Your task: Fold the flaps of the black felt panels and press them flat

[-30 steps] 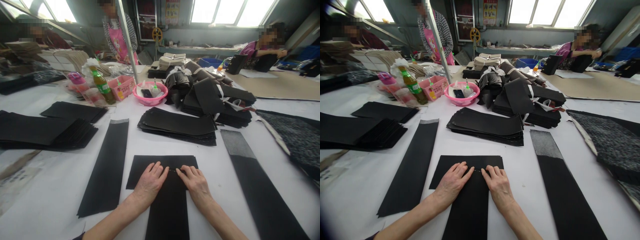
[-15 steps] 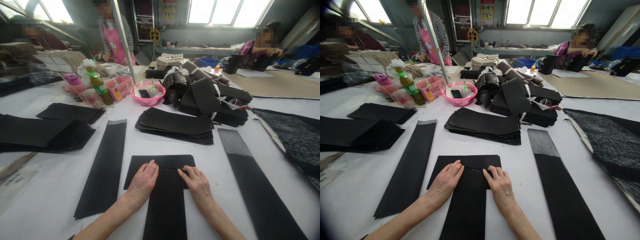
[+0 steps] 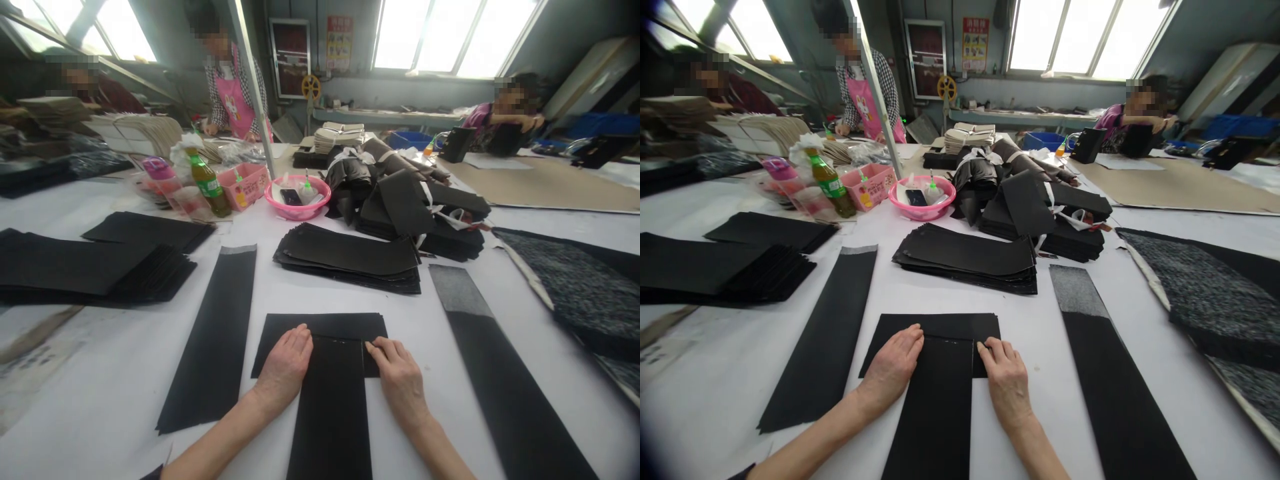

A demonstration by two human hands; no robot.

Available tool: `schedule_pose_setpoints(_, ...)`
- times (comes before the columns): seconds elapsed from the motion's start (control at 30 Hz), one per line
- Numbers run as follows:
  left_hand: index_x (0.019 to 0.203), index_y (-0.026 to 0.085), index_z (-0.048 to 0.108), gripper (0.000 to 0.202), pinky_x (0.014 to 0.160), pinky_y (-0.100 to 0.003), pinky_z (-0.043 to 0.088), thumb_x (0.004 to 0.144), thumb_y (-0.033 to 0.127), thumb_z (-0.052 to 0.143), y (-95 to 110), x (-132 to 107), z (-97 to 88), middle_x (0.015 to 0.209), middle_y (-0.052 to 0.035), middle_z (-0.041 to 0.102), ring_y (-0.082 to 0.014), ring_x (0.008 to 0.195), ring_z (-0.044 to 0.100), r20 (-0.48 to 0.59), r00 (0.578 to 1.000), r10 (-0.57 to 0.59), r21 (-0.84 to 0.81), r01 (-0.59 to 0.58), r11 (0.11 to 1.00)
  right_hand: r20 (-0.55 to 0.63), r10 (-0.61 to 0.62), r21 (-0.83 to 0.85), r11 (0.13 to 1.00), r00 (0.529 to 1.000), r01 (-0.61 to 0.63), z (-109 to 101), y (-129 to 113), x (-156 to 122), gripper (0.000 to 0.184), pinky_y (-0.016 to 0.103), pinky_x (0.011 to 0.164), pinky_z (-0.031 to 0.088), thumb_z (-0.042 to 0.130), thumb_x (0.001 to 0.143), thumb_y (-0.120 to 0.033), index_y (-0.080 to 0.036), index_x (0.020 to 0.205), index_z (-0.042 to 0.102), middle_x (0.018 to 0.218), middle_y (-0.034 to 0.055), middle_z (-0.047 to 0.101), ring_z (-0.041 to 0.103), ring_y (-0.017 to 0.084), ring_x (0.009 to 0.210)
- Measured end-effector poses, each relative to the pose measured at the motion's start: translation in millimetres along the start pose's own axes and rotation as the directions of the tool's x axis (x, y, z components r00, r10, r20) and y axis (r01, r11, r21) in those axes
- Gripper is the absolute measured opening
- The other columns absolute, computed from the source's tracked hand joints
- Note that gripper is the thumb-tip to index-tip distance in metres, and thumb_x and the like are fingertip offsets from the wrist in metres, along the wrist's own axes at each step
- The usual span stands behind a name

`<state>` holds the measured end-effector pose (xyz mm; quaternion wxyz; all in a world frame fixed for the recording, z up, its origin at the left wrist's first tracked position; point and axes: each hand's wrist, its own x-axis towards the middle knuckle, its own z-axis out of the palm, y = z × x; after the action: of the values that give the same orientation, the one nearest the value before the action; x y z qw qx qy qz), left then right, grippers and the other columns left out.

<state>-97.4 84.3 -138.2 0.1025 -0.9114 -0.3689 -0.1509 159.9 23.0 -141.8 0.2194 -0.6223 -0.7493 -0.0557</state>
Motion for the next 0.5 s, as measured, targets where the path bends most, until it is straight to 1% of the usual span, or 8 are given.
schedule_pose_setpoints(0.13, 0.107, 0.008, 0.054, 0.037, 0.102, -0.047, 0.048, 0.077, -0.006, 0.036, 1, -3, 0.9, 0.115, -0.016, 0.056, -0.0277, 0.118, 0.052, -0.024, 0.997, -0.074, -0.105, 0.071, 0.992, -0.011, 0.081, 0.103, 0.992, 0.997, -0.079, -4, -2, 1, 0.029, 0.033, 0.081, 0.044, 0.043, 0.094, -0.009, -0.021, 0.111, 0.063, 0.1, 0.0062, 0.062, 0.054, 0.02, 0.092)
schedule_pose_setpoints(0.23, 0.099, 0.011, 0.051, 0.034, 0.103, -0.047, 0.048, 0.075, -0.007, 0.035, 1, -4, -0.2, 0.113, -0.0139, 0.055, -0.0258, 0.118, 0.052, -0.038, 0.991, -0.125, -0.208, 0.115, 0.971, 0.007, 0.104, 0.146, 0.984, 0.995, -0.104, -8, -6, 7, 0.031, 0.032, 0.081, 0.045, 0.04, 0.094, -0.008, -0.022, 0.11, 0.063, 0.099, 0.0053, 0.061, 0.054, 0.02, 0.093)
schedule_pose_setpoints(0.3, 0.099, 0.012, 0.049, 0.034, 0.103, -0.047, 0.047, 0.076, -0.007, 0.033, 0, -5, -0.5, 0.113, -0.0129, 0.054, -0.0244, 0.117, 0.052, -0.054, 0.988, -0.147, -0.269, 0.127, 0.955, 0.032, 0.115, 0.152, 0.981, 0.993, -0.118, -10, -11, 16, 0.03, 0.031, 0.081, 0.046, 0.039, 0.095, -0.01, -0.022, 0.111, 0.062, 0.1, 0.0053, 0.061, 0.054, 0.019, 0.094)
schedule_pose_setpoints(0.4, 0.102, 0.013, 0.048, 0.034, 0.104, -0.048, 0.047, 0.078, -0.007, 0.032, -1, -6, 1.2, 0.112, -0.0118, 0.054, -0.0237, 0.116, 0.053, -0.074, 0.984, -0.163, -0.325, 0.131, 0.937, 0.101, 0.111, 0.159, 0.979, 0.989, -0.126, -13, -25, 33, 0.025, 0.031, 0.082, 0.046, 0.044, 0.095, -0.016, -0.023, 0.113, 0.06, 0.101, 0.0049, 0.061, 0.054, 0.019, 0.095)
schedule_pose_setpoints(0.5, 0.102, 0.013, 0.048, 0.031, 0.104, -0.048, 0.047, 0.082, -0.005, 0.033, -2, -7, 4.6, 0.11, -0.0118, 0.054, -0.0243, 0.116, 0.052, -0.089, 0.982, -0.167, -0.339, 0.128, 0.932, 0.193, 0.082, 0.165, 0.98, 0.978, -0.114, -13, -41, 52, 0.019, 0.03, 0.08, 0.044, 0.057, 0.09, -0.019, -0.026, 0.105, 0.064, 0.099, 0.003, 0.062, 0.054, 0.02, 0.095)
